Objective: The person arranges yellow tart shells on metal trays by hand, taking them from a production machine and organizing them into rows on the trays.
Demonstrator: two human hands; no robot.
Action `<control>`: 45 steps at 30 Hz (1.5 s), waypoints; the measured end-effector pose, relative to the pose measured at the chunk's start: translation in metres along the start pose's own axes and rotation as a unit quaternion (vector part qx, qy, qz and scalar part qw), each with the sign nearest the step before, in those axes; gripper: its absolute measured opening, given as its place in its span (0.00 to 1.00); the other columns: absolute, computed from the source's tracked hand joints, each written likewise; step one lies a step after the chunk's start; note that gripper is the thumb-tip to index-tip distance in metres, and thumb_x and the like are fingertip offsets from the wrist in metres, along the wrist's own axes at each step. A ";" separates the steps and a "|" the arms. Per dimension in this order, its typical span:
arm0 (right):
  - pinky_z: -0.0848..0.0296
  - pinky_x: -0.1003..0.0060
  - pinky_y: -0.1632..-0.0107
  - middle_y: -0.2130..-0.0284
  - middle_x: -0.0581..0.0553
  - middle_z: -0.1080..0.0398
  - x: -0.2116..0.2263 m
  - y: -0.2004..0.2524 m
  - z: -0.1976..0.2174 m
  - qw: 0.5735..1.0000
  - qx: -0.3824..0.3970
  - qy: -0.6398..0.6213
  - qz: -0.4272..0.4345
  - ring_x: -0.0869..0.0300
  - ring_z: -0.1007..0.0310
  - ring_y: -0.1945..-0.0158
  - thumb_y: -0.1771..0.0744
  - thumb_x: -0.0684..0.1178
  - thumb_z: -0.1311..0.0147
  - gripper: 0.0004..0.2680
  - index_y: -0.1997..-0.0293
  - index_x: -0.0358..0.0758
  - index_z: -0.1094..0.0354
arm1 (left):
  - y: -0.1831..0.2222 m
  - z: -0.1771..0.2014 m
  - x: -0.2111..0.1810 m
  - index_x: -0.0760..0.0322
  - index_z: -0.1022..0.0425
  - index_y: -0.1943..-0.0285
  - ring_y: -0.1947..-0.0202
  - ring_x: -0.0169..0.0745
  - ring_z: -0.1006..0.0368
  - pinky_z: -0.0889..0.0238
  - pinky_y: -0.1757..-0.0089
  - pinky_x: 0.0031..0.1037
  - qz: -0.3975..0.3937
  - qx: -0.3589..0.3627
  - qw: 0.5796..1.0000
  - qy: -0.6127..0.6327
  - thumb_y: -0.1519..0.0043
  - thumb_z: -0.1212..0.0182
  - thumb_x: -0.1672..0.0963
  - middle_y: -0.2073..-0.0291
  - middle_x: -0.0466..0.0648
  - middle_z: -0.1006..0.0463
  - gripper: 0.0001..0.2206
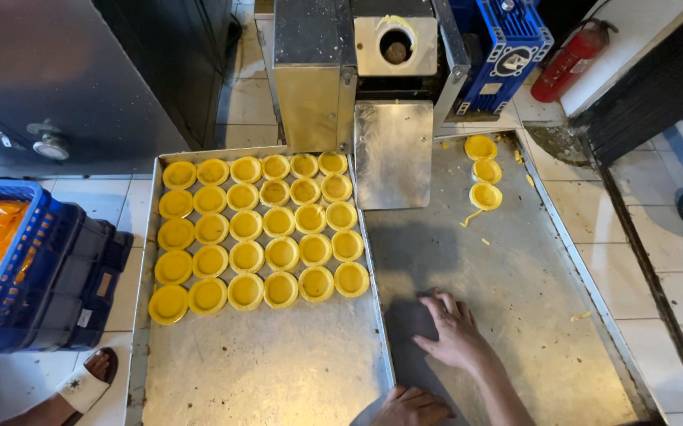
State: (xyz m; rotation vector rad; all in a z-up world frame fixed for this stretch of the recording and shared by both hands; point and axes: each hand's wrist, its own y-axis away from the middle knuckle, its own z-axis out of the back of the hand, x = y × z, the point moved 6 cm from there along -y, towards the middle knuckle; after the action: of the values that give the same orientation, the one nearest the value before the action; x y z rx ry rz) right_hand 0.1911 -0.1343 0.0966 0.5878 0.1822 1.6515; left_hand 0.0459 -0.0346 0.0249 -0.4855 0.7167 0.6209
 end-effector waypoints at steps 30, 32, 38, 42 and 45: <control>0.48 0.48 0.34 0.37 0.48 0.51 -0.007 -0.003 -0.008 1.000 -0.014 0.010 0.008 0.47 0.47 0.35 0.38 0.62 0.39 0.27 0.35 0.59 0.50 | -0.002 0.005 -0.006 0.51 0.31 0.42 0.44 0.42 0.37 0.51 0.54 0.35 0.017 0.011 1.000 -0.008 0.34 0.54 0.50 0.44 0.37 0.28 0.15; 0.47 0.48 0.34 0.37 0.49 0.52 -0.003 0.001 -0.002 1.000 0.001 0.001 -0.006 0.46 0.48 0.36 0.38 0.63 0.39 0.26 0.35 0.60 0.50 | -0.003 0.010 -0.009 0.51 0.30 0.42 0.45 0.41 0.36 0.51 0.54 0.34 0.007 0.003 1.000 -0.008 0.34 0.53 0.51 0.44 0.37 0.28 0.14; 0.47 0.49 0.34 0.36 0.50 0.52 -0.004 0.001 -0.004 1.000 0.003 0.006 -0.011 0.46 0.48 0.35 0.38 0.63 0.39 0.27 0.35 0.60 0.50 | 0.000 -0.002 -0.001 0.47 0.29 0.43 0.45 0.38 0.35 0.51 0.55 0.32 0.012 -0.019 1.000 -0.015 0.32 0.53 0.49 0.45 0.36 0.27 0.13; 0.49 0.49 0.33 0.36 0.48 0.54 -0.002 0.003 -0.001 1.000 0.018 -0.001 -0.013 0.46 0.51 0.33 0.37 0.63 0.39 0.27 0.34 0.59 0.51 | -0.001 0.001 -0.004 0.49 0.30 0.42 0.44 0.40 0.35 0.52 0.54 0.33 0.014 -0.011 1.000 -0.005 0.33 0.54 0.50 0.45 0.38 0.27 0.14; 0.49 0.51 0.33 0.36 0.48 0.52 -0.002 0.001 -0.002 1.000 -0.004 0.010 -0.003 0.46 0.48 0.35 0.38 0.63 0.39 0.27 0.35 0.58 0.50 | 0.000 0.004 -0.006 0.51 0.29 0.41 0.47 0.40 0.34 0.50 0.55 0.33 -0.019 -0.039 0.999 -0.032 0.34 0.51 0.53 0.46 0.37 0.26 0.13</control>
State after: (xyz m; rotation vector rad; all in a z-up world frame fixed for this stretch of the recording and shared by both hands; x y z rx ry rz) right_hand 0.1893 -0.1363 0.0951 0.5643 0.1928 1.6515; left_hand 0.0436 -0.0343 0.0317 -0.5481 0.6225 0.6279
